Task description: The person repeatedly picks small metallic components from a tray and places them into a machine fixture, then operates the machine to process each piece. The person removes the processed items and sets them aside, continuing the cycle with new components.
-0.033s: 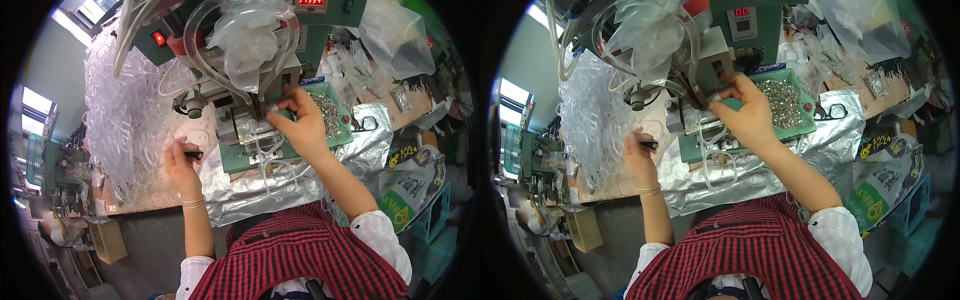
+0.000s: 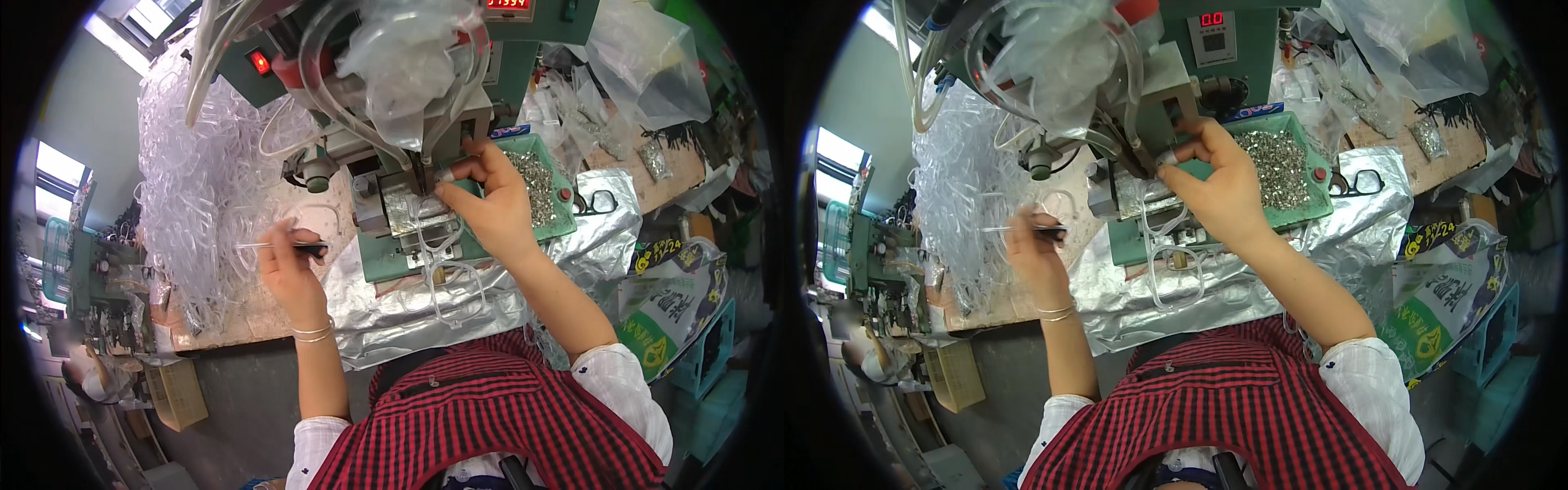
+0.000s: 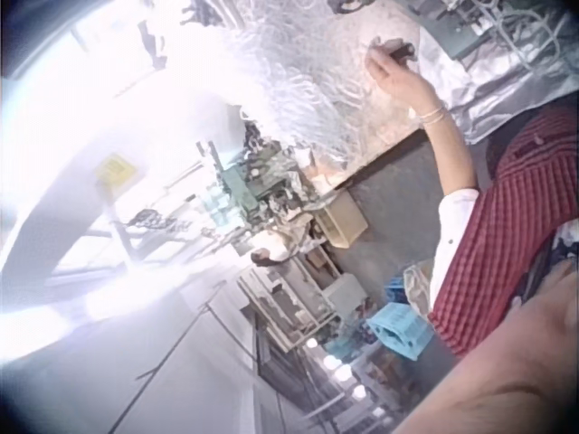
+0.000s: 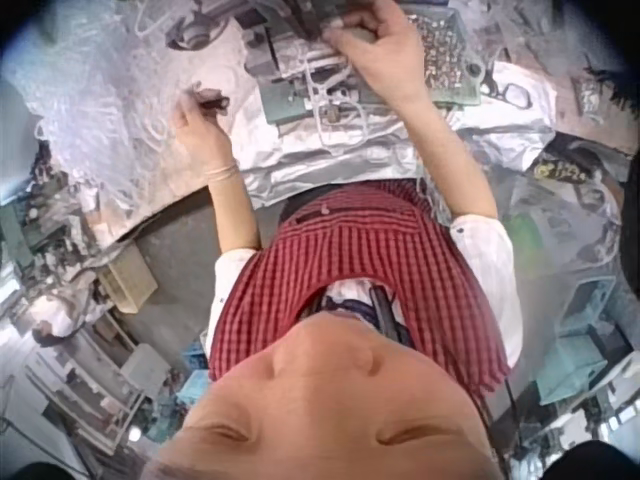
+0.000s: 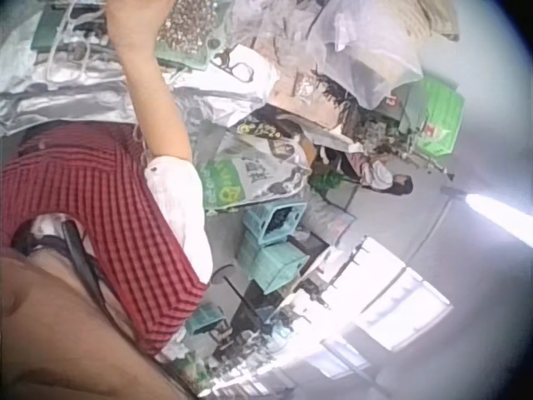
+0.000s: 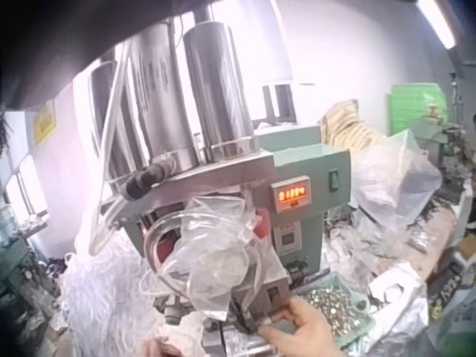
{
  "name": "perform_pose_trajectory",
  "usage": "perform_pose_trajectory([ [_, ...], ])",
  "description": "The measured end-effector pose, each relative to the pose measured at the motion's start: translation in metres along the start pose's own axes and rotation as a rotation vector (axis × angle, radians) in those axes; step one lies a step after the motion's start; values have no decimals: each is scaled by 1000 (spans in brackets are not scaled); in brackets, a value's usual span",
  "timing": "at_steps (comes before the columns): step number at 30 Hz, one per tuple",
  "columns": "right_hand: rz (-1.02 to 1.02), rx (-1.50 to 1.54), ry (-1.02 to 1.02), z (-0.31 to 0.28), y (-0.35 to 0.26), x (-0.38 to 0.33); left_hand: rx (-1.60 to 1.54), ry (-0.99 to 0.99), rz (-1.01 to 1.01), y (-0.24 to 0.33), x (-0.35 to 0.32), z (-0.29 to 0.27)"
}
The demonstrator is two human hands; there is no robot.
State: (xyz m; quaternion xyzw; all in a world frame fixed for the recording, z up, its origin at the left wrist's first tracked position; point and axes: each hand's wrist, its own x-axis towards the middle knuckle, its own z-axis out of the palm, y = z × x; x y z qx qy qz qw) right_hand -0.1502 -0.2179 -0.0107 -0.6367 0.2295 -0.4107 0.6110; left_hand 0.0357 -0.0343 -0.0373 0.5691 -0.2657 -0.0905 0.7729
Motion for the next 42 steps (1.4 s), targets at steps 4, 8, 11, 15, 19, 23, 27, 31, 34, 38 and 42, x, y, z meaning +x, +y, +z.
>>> perform_pose_trajectory([
  [4,-20,83,-87,9,-2,3,-10,-222,588,67,11,48],
  [8,-7,90,-62,20,-16,-9,172,-122,486,80,27,72],
  [11,-96,-48,-57,9,-22,-21,-94,-440,242,93,1,62],
  [15,-368,-874,100,-62,24,-8,-166,-775,-793,90,-40,73],
  [19,-331,-1177,208,-101,68,-15,-182,-739,-1002,56,-36,87],
  [23,-376,-1114,203,-106,74,-16,-171,-776,-1017,49,-33,84],
  [27,-457,-1073,247,-98,65,-11,-227,-764,-1036,50,-31,83],
  [31,-432,-943,286,-92,61,-7,-437,-821,-1142,38,-44,64],
  [34,-231,-723,363,-95,64,-18,-119,-773,-747,40,-65,29],
  [38,-172,-651,352,-106,56,-25,813,-197,288,50,-15,-12],
  [42,-387,-760,365,-92,50,-37,862,-587,649,74,-5,-12],
])
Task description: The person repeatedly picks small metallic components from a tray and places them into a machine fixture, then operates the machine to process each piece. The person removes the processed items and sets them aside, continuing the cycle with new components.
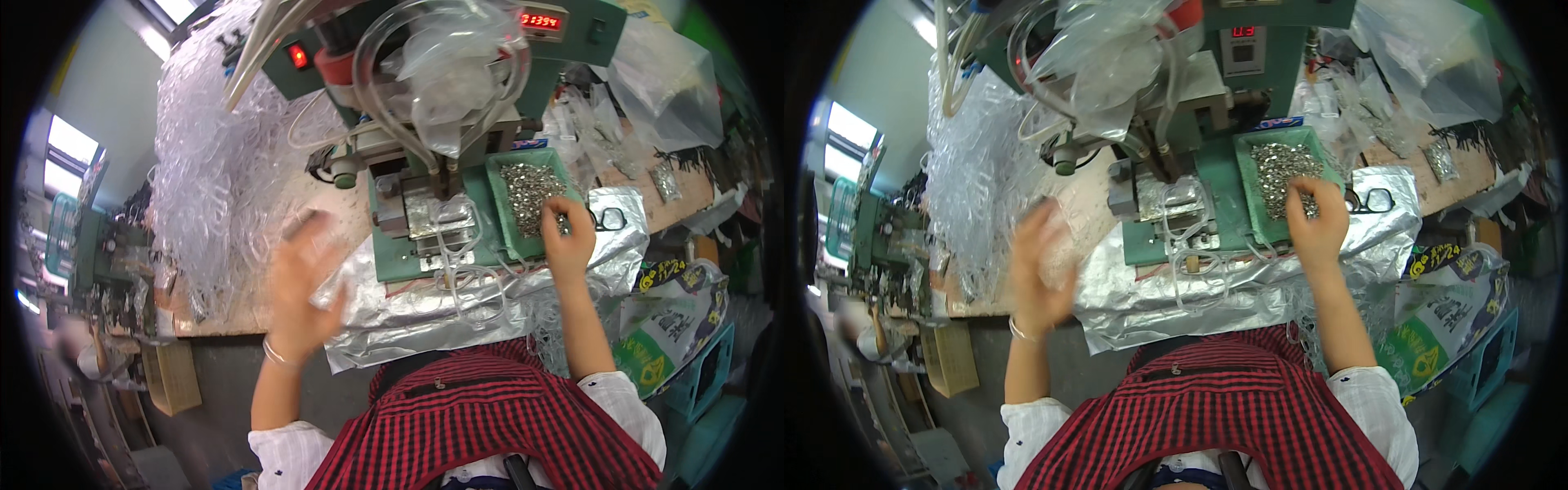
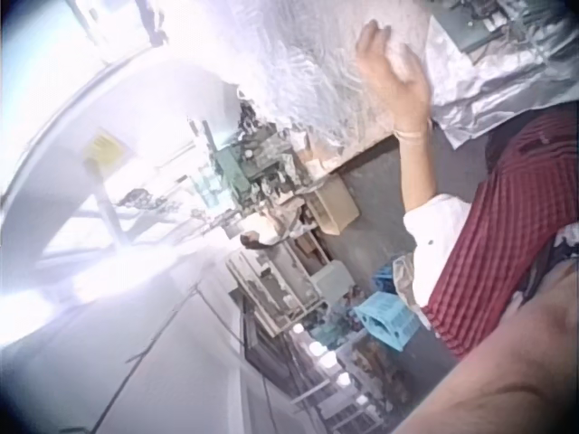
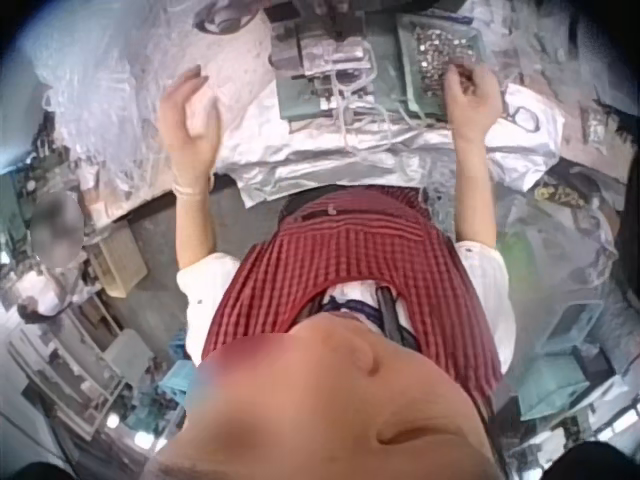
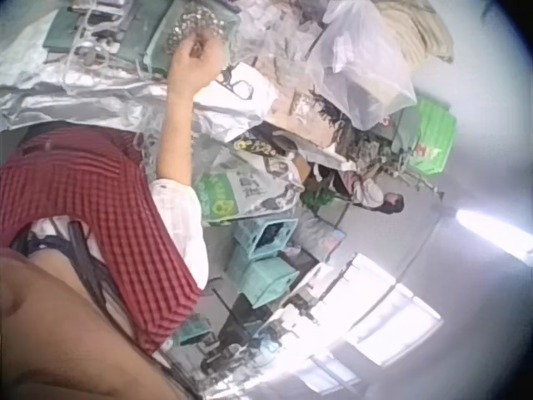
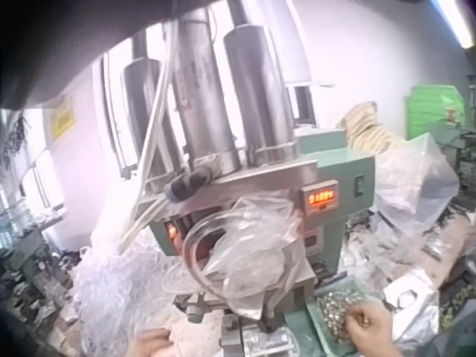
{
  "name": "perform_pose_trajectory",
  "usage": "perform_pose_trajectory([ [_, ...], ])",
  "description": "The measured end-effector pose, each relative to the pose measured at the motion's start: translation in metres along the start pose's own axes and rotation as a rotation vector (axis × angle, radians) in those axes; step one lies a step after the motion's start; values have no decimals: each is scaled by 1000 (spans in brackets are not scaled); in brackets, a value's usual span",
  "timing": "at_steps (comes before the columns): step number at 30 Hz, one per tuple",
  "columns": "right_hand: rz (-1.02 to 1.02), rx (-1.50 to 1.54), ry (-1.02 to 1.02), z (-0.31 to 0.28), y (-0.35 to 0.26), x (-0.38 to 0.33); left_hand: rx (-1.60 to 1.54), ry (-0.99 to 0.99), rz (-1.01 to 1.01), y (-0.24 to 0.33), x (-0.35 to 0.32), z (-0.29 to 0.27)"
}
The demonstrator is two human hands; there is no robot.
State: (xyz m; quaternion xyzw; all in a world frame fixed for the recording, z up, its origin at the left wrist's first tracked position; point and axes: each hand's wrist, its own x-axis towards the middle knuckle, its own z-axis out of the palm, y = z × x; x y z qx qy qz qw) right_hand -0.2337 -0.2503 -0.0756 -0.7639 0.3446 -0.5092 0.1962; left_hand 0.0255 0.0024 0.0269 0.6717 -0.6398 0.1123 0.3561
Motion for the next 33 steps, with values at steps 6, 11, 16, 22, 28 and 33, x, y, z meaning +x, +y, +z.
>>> perform_pose_trajectory([
  [6,-260,-65,254,30,21,-34,-131,51,440,44,22,94],
  [11,-345,-74,314,32,28,-33,-171,43,436,44,28,90],
  [16,-242,-24,262,28,18,-28,-161,34,488,31,27,91],
  [22,36,-22,118,5,25,11,-196,69,483,35,30,91],
  [28,516,526,132,10,29,-5,-206,69,458,37,27,91],
  [33,521,729,89,41,18,11,-225,30,344,43,16,89],
])
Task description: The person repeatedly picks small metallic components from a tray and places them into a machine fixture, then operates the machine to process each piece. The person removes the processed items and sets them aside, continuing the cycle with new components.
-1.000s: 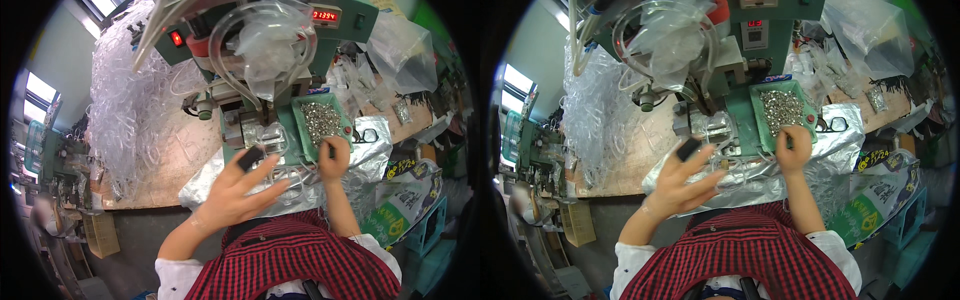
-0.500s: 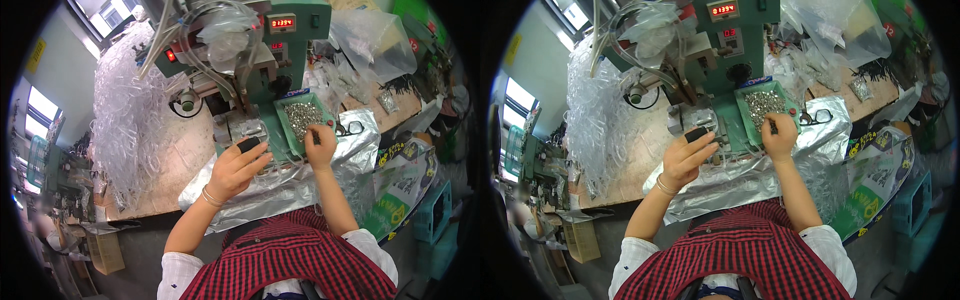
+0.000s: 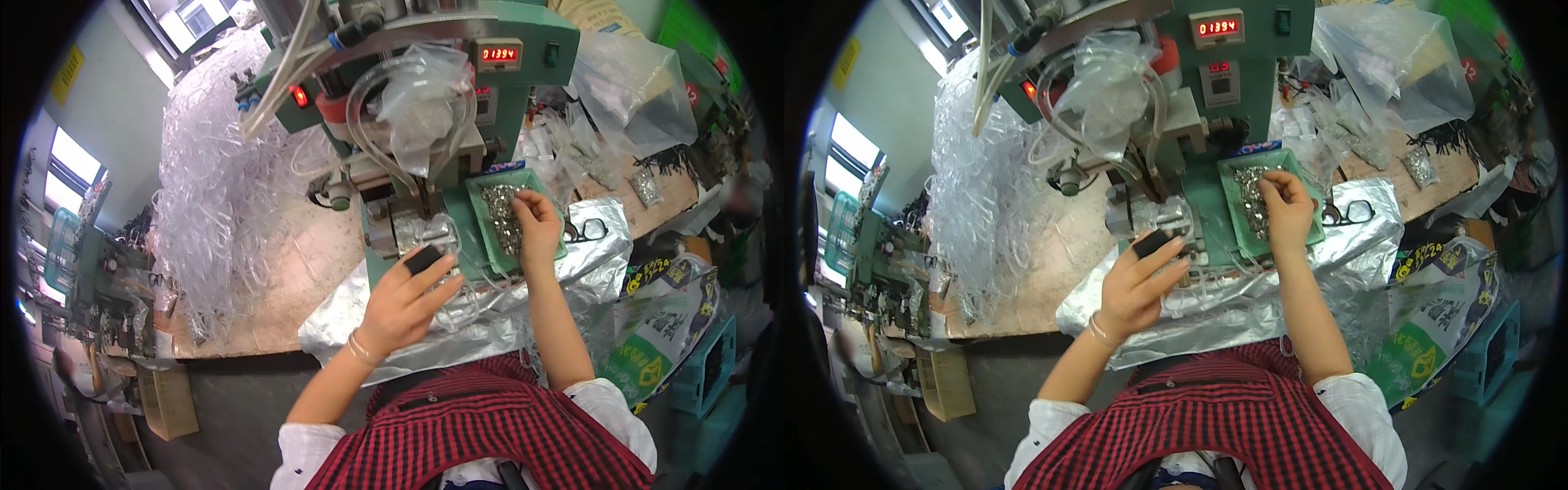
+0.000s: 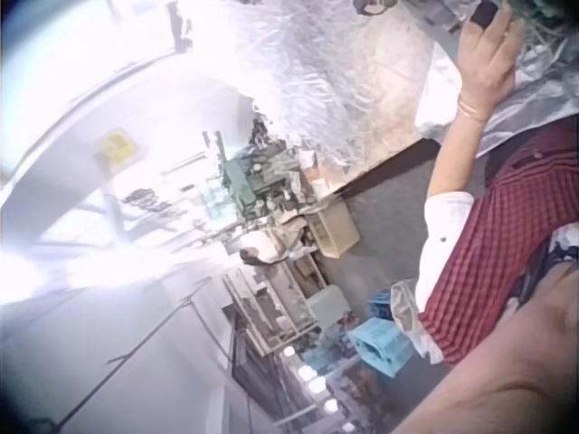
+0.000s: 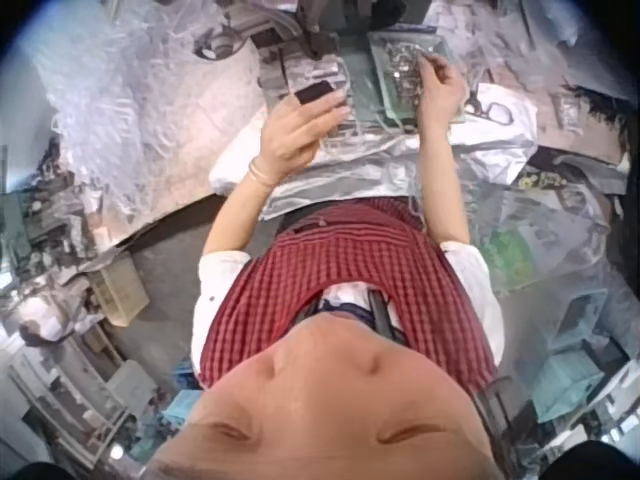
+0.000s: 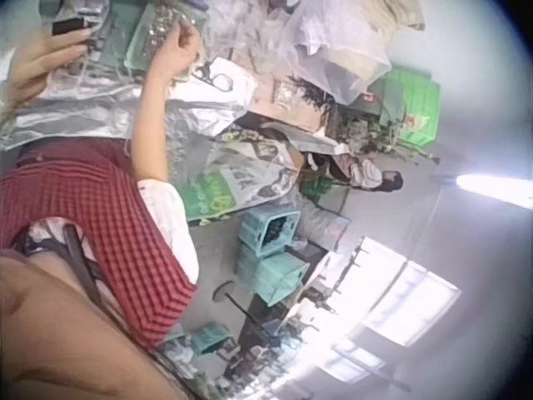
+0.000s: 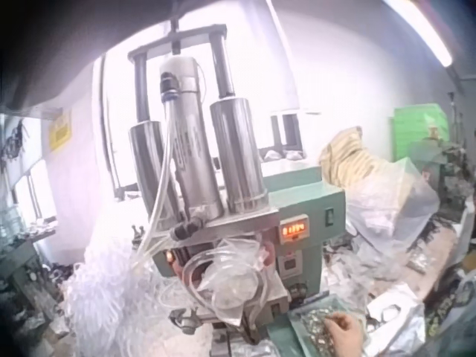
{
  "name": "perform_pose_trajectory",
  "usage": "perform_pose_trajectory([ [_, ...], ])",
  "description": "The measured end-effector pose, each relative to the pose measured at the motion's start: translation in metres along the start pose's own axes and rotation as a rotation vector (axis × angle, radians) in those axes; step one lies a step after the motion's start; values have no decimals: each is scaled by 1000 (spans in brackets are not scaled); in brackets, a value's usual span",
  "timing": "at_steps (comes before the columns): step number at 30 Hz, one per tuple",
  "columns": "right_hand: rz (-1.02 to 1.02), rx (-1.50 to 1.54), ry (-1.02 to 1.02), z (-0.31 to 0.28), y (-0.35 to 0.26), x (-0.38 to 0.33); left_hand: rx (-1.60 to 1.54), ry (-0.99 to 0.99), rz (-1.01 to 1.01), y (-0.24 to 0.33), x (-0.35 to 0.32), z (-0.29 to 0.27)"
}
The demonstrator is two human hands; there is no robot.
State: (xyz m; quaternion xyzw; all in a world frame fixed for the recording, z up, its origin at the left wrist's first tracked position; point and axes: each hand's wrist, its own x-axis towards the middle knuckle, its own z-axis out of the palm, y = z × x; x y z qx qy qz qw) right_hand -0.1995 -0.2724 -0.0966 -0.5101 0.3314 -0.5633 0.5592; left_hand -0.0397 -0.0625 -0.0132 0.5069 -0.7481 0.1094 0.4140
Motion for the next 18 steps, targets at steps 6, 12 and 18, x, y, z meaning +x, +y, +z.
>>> perform_pose_trajectory([
  [6,-100,-338,-71,-14,-16,-11,407,53,-380,-78,-59,-75],
  [12,-531,-799,-63,-42,-20,-19,259,-549,-613,-191,-164,-91],
  [18,-268,-641,-139,-43,-51,-35,255,-71,-854,-172,-169,-36],
])
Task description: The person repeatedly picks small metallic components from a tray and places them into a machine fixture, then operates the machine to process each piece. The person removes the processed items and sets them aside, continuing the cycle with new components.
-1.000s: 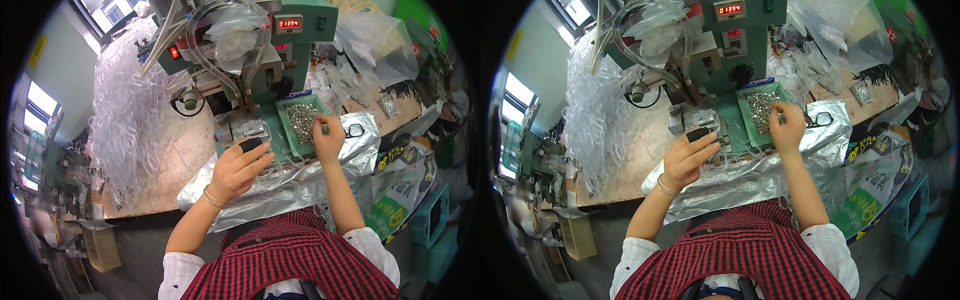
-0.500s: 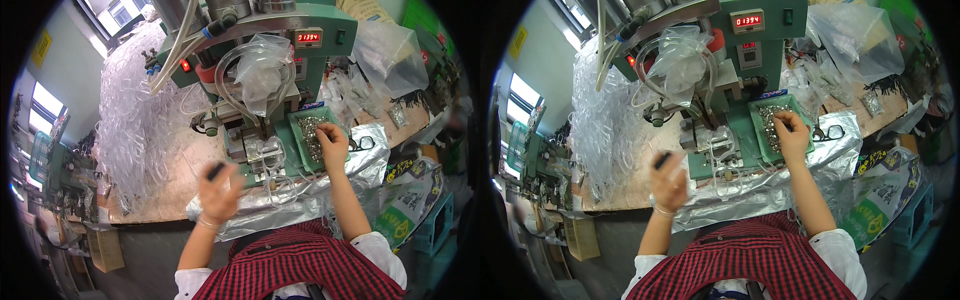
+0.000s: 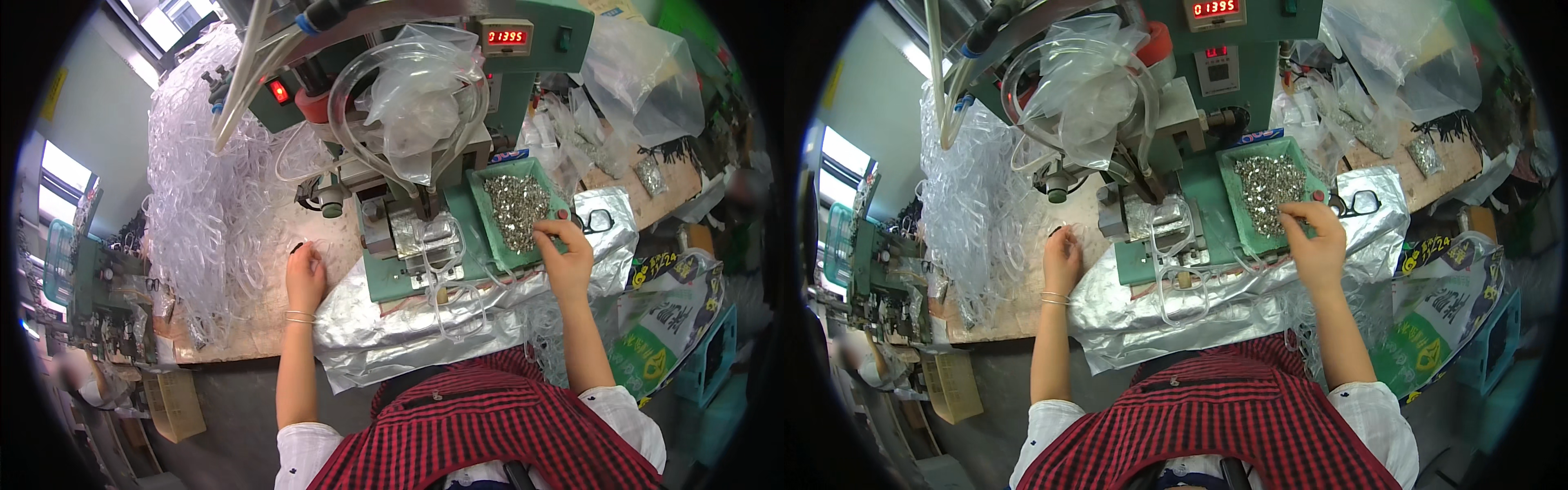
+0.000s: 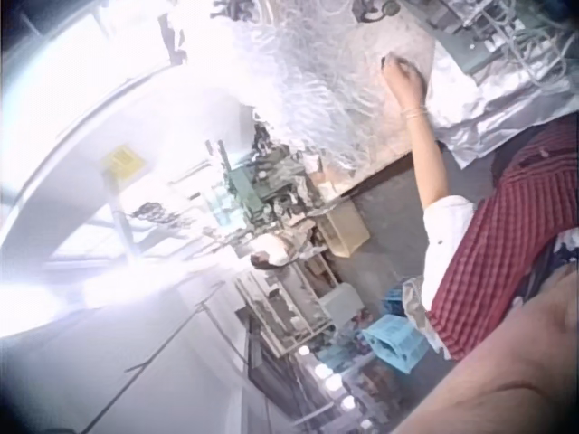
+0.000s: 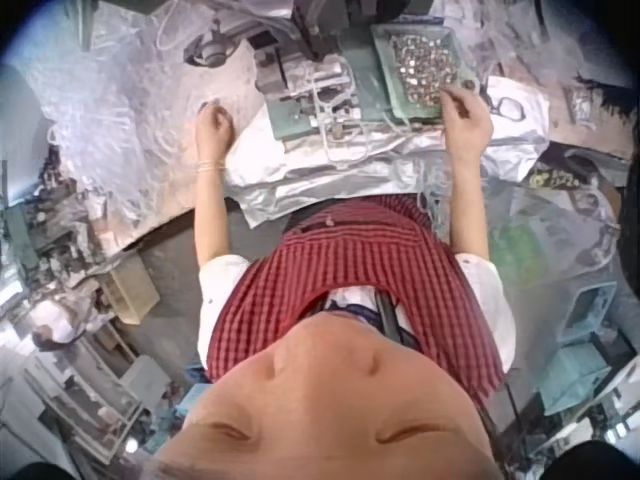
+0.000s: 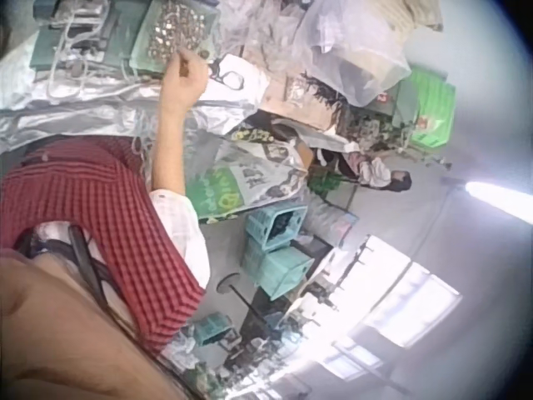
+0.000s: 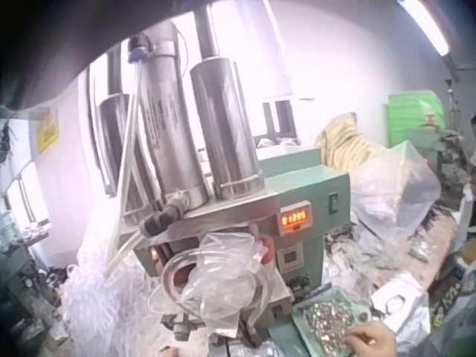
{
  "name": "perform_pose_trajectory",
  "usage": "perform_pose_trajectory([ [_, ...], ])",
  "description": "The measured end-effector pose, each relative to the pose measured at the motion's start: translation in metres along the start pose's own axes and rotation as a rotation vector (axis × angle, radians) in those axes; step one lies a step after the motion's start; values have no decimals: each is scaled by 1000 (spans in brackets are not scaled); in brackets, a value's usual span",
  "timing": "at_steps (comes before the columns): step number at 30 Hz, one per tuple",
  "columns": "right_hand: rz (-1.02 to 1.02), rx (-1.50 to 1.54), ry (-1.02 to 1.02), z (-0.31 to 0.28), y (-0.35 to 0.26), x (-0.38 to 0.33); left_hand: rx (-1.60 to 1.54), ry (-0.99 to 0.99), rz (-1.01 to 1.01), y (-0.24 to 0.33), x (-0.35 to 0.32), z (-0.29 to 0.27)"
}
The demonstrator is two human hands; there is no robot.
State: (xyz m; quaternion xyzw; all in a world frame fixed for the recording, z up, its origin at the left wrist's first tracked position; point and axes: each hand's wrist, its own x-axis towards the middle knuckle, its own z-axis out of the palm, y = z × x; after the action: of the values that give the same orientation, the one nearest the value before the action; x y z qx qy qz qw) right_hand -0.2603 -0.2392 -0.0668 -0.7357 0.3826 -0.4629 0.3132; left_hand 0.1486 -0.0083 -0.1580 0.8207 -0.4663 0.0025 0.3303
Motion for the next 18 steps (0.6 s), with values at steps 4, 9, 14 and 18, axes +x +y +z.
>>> perform_pose_trajectory([
  [4,-37,223,-267,21,-60,29,-218,264,-23,35,6,10],
  [9,13,515,-323,77,-74,50,-835,418,-214,75,12,17],
  [14,122,552,-334,80,-88,36,-964,545,-264,110,-16,-9],
  [18,113,558,-326,85,-90,40,-1147,564,228,204,3,-76],
])
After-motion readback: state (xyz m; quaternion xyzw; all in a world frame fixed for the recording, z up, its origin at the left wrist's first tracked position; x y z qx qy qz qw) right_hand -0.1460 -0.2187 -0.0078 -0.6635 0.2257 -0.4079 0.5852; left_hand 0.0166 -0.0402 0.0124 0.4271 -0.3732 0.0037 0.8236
